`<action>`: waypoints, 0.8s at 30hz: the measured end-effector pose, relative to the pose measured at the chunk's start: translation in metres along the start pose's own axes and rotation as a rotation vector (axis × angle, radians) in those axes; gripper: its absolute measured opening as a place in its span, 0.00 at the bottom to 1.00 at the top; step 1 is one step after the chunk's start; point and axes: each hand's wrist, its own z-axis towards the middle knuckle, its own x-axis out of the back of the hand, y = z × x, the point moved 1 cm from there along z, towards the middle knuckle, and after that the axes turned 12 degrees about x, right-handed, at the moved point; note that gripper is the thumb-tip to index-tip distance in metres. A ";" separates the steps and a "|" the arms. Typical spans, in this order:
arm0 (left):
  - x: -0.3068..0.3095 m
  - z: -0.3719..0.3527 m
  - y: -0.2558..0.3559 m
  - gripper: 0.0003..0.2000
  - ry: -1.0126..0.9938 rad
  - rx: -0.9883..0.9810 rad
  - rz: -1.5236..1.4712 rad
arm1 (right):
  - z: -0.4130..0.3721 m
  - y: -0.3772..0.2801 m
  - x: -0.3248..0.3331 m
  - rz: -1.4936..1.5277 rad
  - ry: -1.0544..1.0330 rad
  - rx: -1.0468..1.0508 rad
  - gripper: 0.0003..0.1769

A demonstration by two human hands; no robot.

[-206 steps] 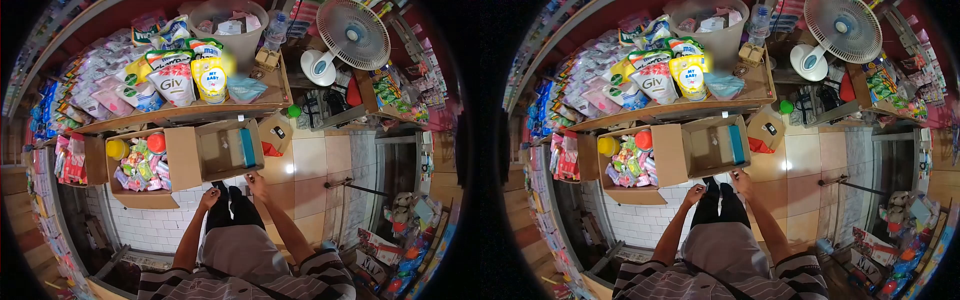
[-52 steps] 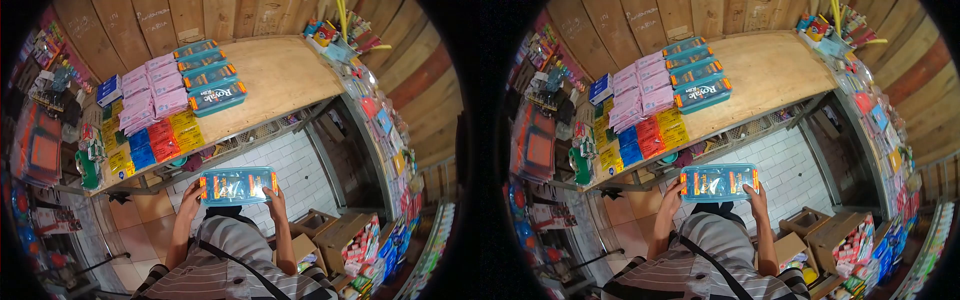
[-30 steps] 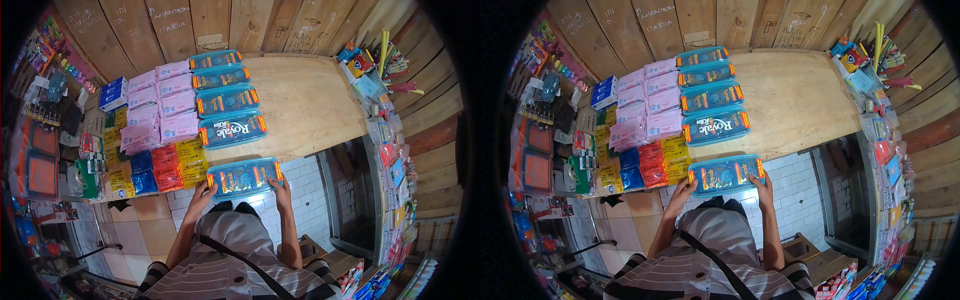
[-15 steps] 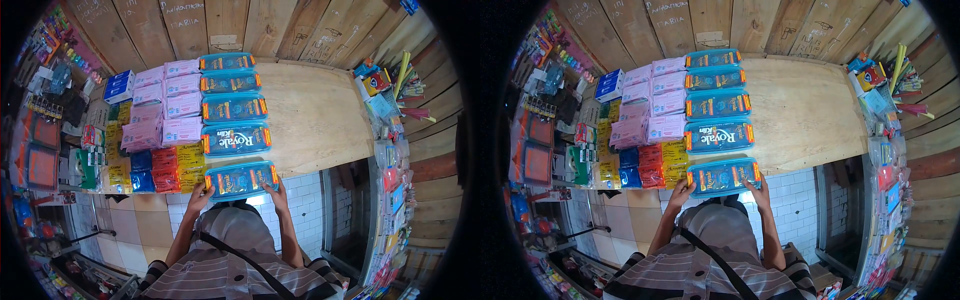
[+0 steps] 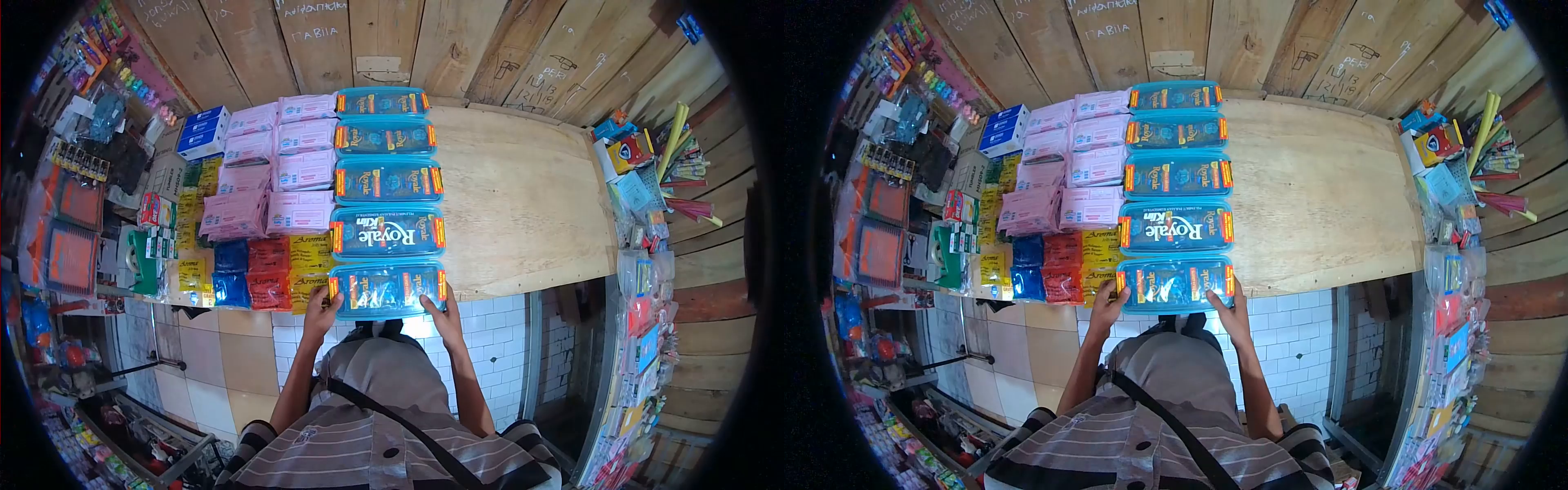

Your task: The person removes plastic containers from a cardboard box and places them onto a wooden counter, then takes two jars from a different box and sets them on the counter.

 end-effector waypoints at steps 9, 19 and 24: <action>0.000 0.000 0.005 0.17 0.014 -0.029 0.041 | 0.004 0.004 0.001 0.015 -0.013 0.025 0.32; 0.001 0.001 0.003 0.19 0.026 0.015 0.085 | 0.000 0.010 0.000 -0.016 -0.030 0.071 0.32; 0.000 0.001 0.006 0.20 0.030 -0.032 0.134 | 0.000 0.003 -0.002 -0.012 0.007 0.087 0.32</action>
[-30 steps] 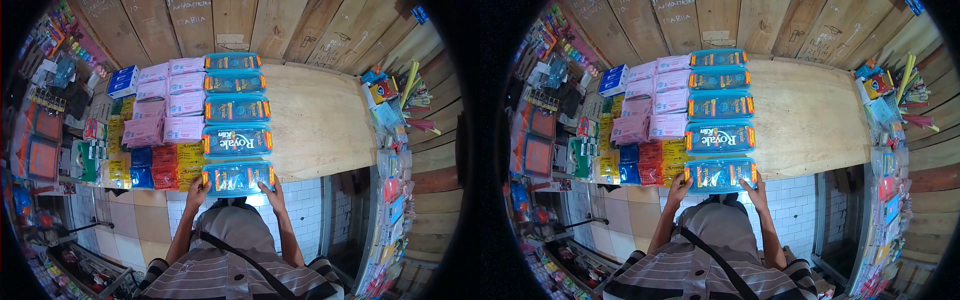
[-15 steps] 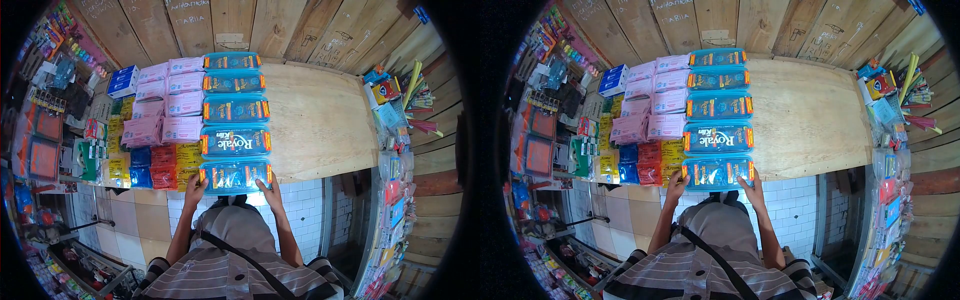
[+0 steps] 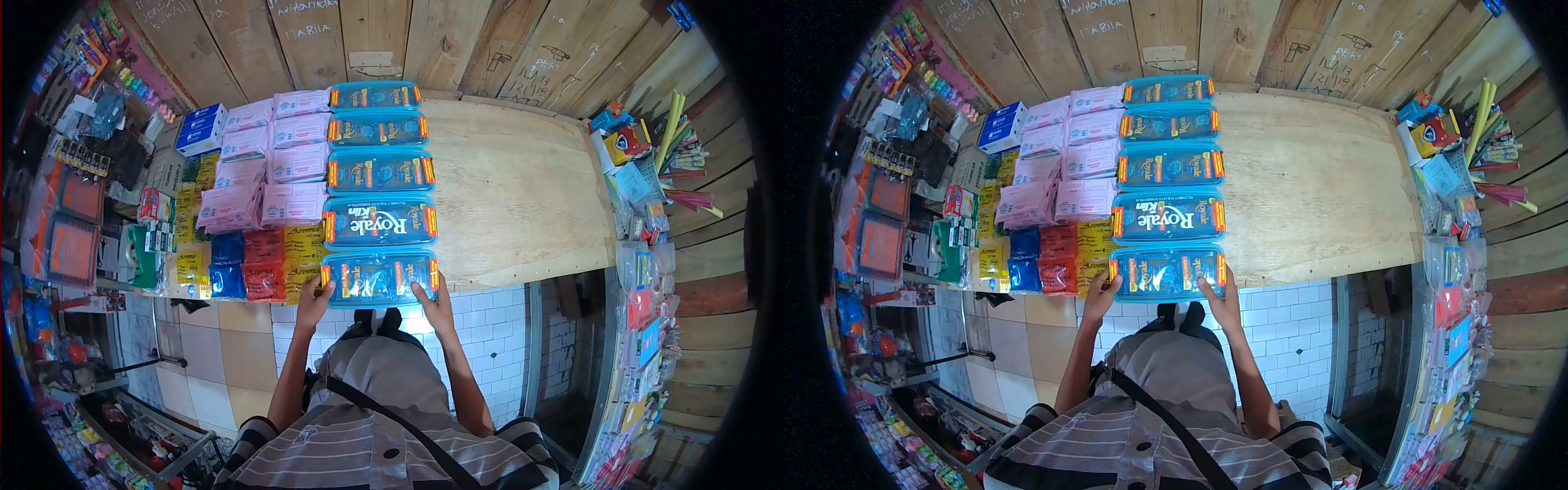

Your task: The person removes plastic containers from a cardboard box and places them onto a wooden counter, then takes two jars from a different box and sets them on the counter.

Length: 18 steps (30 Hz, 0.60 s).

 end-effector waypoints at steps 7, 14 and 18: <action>0.002 -0.021 0.011 0.19 0.018 0.060 -0.100 | -0.009 0.025 0.011 -0.078 0.039 0.069 0.36; 0.038 -0.051 -0.041 0.14 -0.382 0.316 -0.252 | -0.054 0.056 0.036 -0.151 0.317 0.038 0.26; 0.042 -0.050 -0.071 0.16 -0.650 0.419 0.011 | -0.098 0.113 0.053 -0.159 0.385 -0.108 0.21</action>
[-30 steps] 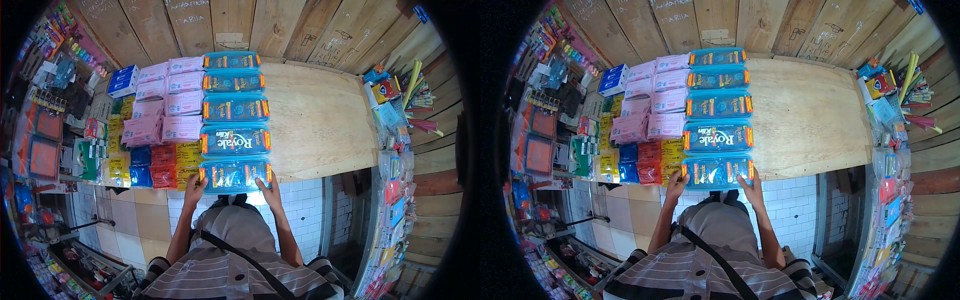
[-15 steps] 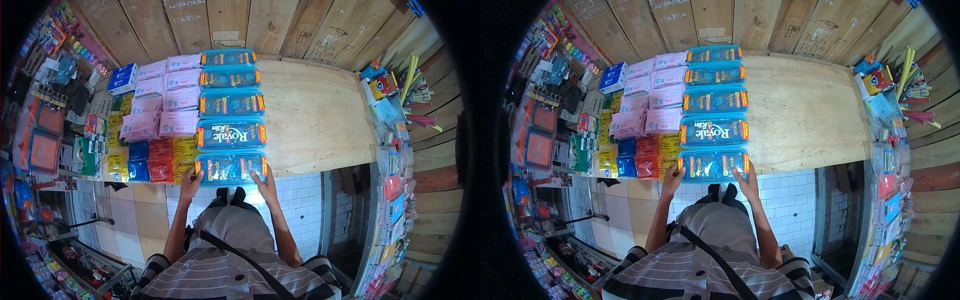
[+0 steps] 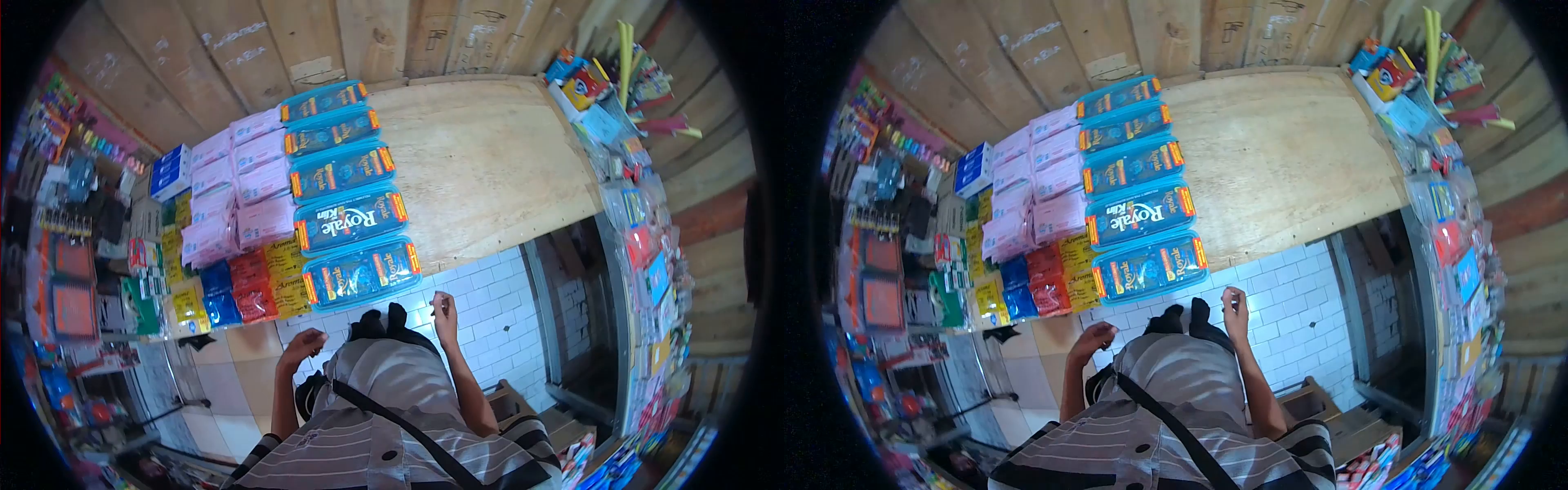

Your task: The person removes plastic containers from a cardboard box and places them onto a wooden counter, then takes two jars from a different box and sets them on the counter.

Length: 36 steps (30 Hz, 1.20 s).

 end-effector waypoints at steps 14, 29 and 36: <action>0.039 0.125 -0.003 0.22 -0.567 0.175 1.023 | -0.208 0.163 -0.011 -0.454 0.024 -0.737 0.35; -0.076 0.183 -0.009 0.28 -0.748 0.269 2.024 | -0.402 0.146 -0.133 -0.025 0.813 -0.973 0.28; -0.124 0.155 -0.008 0.41 -0.983 0.297 2.227 | -0.493 0.131 -0.211 0.200 1.060 -1.103 0.29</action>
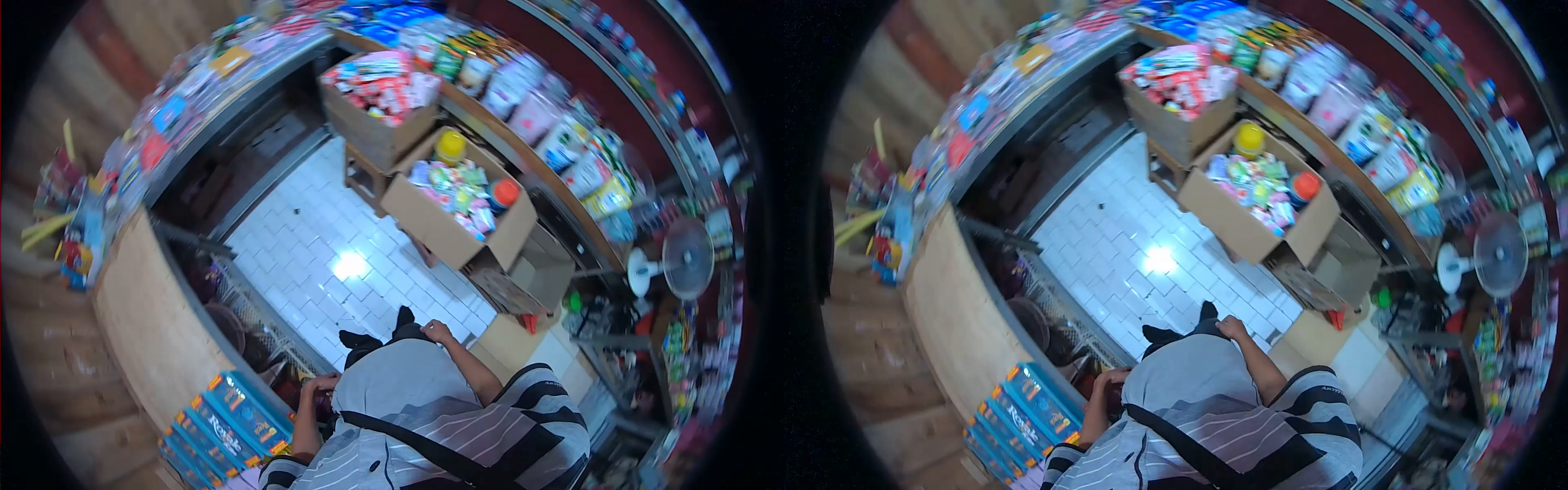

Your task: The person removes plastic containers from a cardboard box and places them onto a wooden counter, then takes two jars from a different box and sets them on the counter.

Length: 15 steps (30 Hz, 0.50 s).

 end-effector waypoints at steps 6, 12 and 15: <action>-0.007 -0.006 0.033 0.41 -0.033 0.078 0.138 | -0.039 0.091 0.014 0.223 0.211 -0.133 0.27; 0.001 -0.012 0.081 0.40 -0.024 0.139 0.255 | -0.059 0.183 -0.014 0.201 0.368 -0.211 0.26; 0.009 -0.014 0.111 0.40 -0.016 0.155 0.304 | -0.065 0.194 -0.015 0.229 0.347 -0.247 0.27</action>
